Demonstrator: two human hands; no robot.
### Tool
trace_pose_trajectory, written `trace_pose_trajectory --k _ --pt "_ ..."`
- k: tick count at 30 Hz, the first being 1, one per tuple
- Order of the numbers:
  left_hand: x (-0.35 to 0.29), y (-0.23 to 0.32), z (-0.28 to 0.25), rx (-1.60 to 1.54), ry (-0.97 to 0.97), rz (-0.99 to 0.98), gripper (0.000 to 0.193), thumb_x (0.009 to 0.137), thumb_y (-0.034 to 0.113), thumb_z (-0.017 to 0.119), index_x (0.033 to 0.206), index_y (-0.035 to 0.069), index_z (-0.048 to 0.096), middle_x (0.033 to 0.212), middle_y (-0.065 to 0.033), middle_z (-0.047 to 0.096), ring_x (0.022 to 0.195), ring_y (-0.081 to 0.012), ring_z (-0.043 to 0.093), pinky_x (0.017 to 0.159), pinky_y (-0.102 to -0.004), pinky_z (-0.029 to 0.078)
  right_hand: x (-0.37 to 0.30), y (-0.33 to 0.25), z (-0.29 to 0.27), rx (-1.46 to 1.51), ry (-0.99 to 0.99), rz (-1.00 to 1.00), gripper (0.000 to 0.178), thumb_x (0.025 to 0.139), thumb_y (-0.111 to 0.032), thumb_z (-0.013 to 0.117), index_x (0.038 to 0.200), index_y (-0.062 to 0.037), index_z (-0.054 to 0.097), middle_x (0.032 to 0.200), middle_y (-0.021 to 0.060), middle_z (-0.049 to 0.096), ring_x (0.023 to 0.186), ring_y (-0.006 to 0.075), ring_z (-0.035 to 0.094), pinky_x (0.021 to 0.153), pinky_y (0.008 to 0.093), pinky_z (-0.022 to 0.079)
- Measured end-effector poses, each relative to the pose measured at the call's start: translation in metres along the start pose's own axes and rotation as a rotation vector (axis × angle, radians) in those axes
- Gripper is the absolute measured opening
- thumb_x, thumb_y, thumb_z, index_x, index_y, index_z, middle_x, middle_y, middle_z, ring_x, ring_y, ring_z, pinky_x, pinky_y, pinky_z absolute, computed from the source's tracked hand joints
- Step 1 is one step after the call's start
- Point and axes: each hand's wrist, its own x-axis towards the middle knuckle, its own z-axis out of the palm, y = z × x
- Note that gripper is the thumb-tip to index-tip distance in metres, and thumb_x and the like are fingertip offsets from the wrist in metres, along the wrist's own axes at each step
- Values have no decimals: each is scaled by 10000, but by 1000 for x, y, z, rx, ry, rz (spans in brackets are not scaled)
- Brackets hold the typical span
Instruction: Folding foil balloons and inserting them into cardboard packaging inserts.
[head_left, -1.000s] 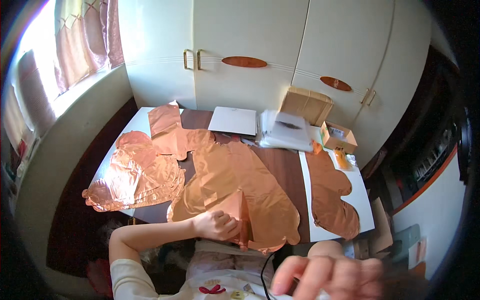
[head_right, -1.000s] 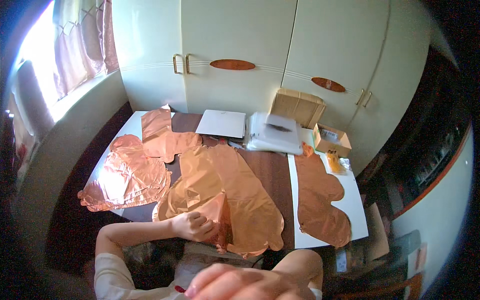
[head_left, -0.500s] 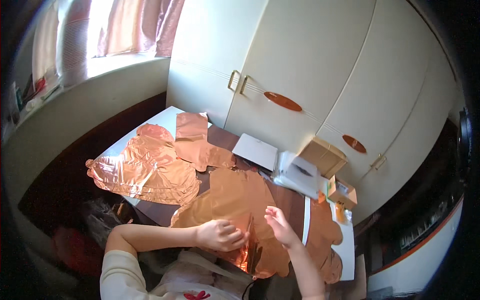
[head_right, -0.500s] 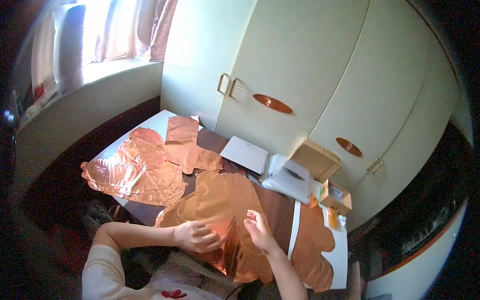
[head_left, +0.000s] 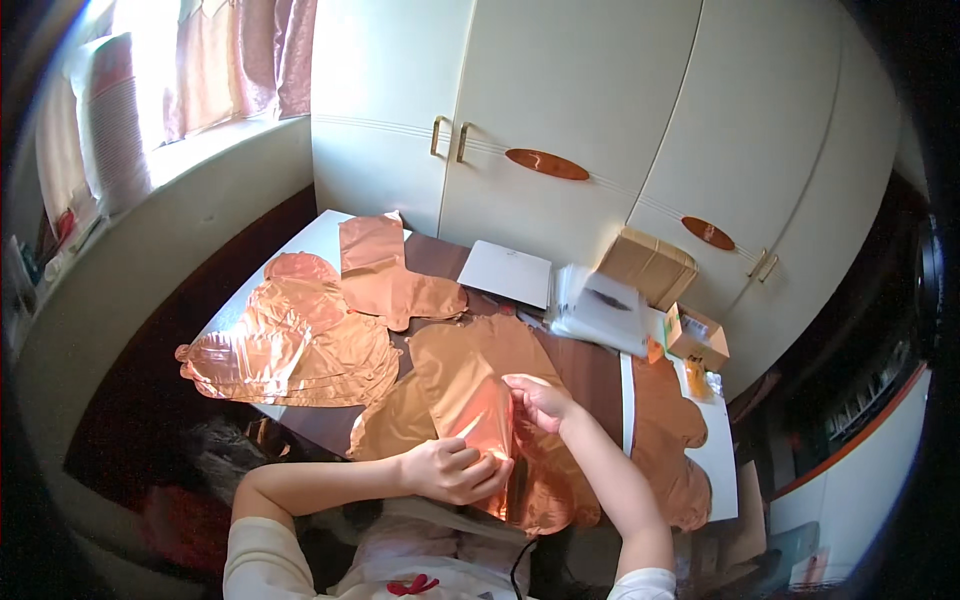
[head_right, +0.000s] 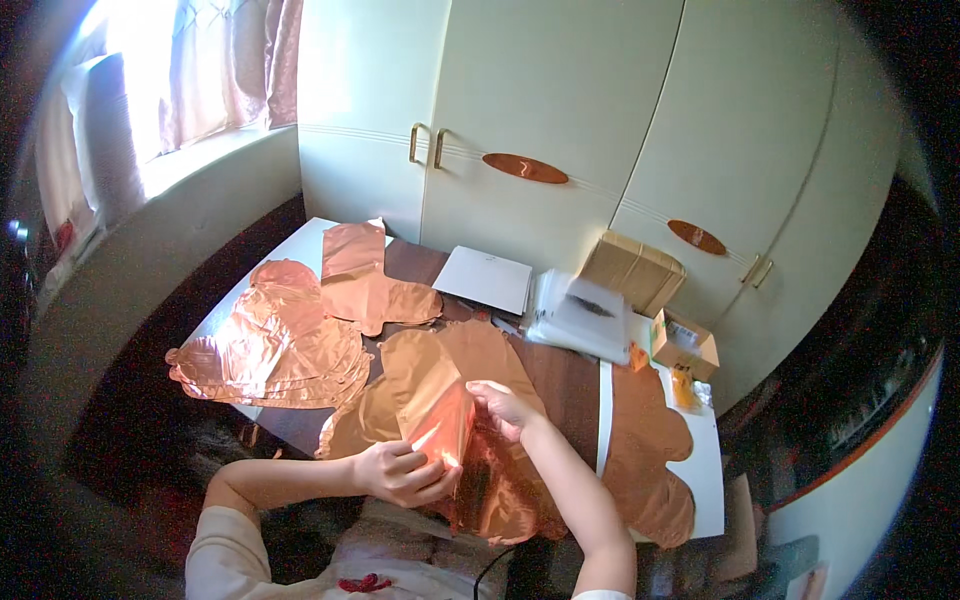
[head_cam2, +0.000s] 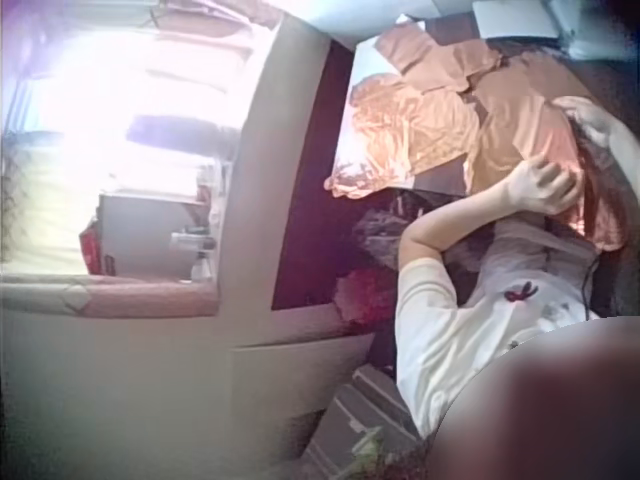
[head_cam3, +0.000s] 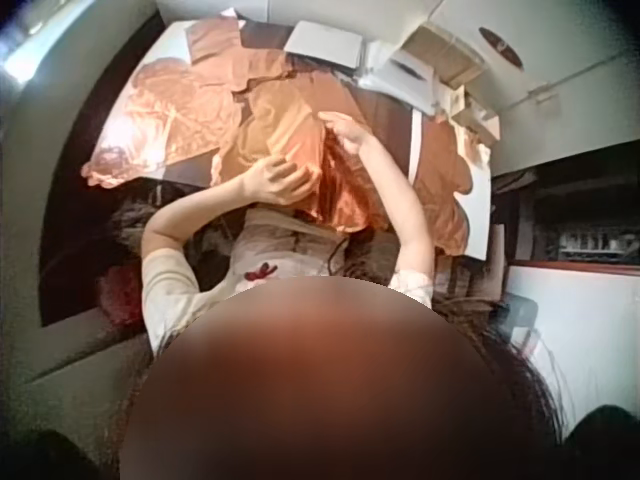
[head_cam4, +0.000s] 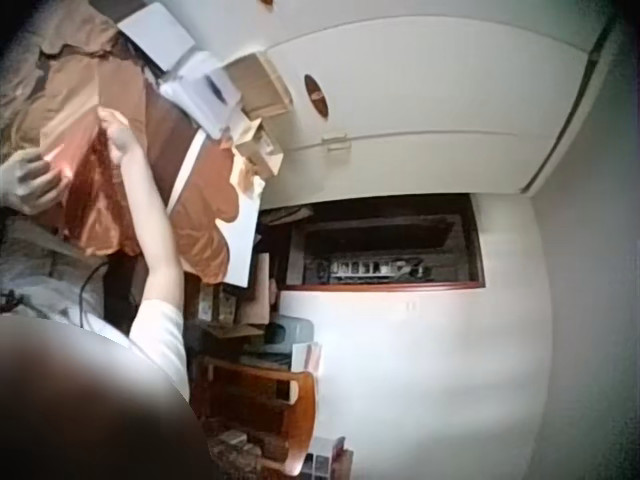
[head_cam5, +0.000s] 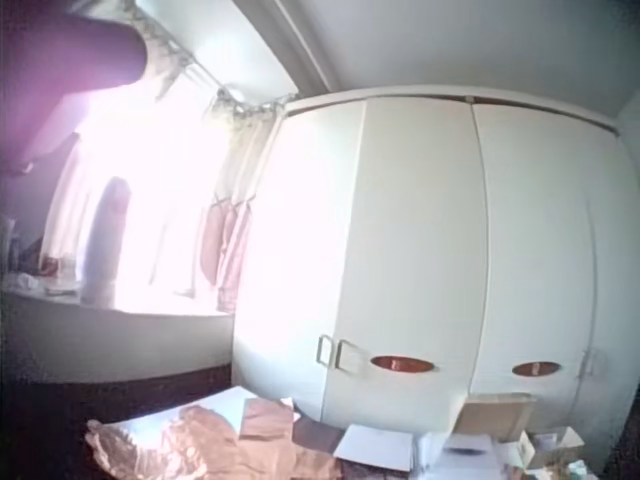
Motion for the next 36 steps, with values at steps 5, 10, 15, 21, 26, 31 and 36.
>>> trace_pose_trajectory --k 5,10,15,21,26,31,36 --pt "-8 7 7 -41 -23 49 264 726 173 574 963 61 610 695 41 506 570 -48 491 468 -185 334 3 0 -9 -135 38 -147 453 862 -60 551 1269 -58 353 928 64 574 798 140 605 700 314 531" --pt "-19 14 13 -97 -106 36 311 681 175 581 976 82 615 768 36 536 601 -49 508 486 -175 391 -11 1 -9 -78 172 -223 481 837 -59 572 1269 -81 363 908 55 585 767 124 599 653 303 515" --pt "-33 19 28 -145 -151 61 330 694 194 559 999 77 602 812 27 542 641 -64 520 488 -187 403 -13 22 -29 -130 328 -253 500 802 -13 593 1254 -35 381 913 79 555 804 135 567 712 274 479" --pt "-38 29 35 -243 -251 74 343 714 212 558 1027 74 588 835 14 550 660 -84 524 486 -217 423 -17 33 -36 -423 463 -274 493 797 -11 582 1239 -43 365 893 92 552 765 134 563 658 269 477" --pt "-40 27 41 -599 -381 -53 342 739 304 613 993 77 590 914 -29 584 726 -152 569 524 -265 470 -18 36 -39 -478 423 -243 453 757 -7 577 1176 6 405 800 90 568 657 150 561 568 291 465" --pt "-42 -20 70 -511 -490 -383 547 748 457 628 1139 83 542 1043 -108 584 920 -260 573 776 -380 486 -17 44 -45 -588 522 -334 386 747 0 575 1105 4 430 781 97 569 645 156 566 568 295 462" --pt "-57 -58 108 -502 -645 -546 767 781 622 506 1279 42 444 1365 -200 370 1306 -347 294 1039 -438 286 -16 49 -38 -611 606 -374 303 751 -11 585 1020 -2 446 763 100 568 639 159 566 563 305 458"
